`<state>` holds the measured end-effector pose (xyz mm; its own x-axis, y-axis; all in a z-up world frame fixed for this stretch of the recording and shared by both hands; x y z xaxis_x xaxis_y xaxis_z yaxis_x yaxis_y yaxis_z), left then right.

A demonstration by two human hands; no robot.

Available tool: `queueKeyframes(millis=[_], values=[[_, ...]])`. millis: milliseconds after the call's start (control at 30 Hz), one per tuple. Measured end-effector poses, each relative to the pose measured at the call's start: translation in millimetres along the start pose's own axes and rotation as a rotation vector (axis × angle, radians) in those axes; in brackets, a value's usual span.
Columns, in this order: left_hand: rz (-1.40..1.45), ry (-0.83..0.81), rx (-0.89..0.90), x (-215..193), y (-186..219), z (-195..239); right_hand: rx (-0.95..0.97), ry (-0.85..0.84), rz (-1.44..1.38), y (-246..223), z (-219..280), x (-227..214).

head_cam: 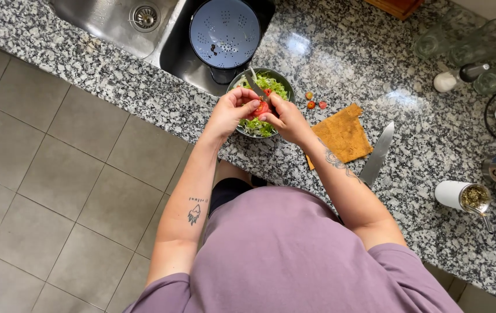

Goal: The person cuts cherry tomatoes into a bowl of lettuce using a knife. They then briefly pet a dog that walks into the frame before resuming the task.

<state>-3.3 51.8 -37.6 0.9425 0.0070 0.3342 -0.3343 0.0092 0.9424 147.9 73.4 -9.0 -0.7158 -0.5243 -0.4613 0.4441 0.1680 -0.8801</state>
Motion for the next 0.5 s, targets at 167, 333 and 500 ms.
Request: queueKeyframes(millis=[167, 333, 500], values=[[0.100, -0.013, 0.054, 23, 48, 10, -0.016, 0.066, -0.037, 3, -1, -1], [0.125, 0.044, 0.097, 27, 46, 10, -0.076, 0.120, -0.148, -15, 0, -1], [0.101, 0.100, 0.186, 26, 43, 9, 0.033, 0.166, -0.387, -29, 0, -1]])
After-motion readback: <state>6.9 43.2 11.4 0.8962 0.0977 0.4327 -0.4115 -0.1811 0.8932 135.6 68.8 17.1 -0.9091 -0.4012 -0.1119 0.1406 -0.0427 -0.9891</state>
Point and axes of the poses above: each hand's wrist, its own z-axis away from the middle knuckle, its own x-axis out of the palm, y = z × x, the point moved 5 cm from there along -z, towards the middle knuckle, and after that the axes turned 13 degrees about x, right-handed, at the moved point
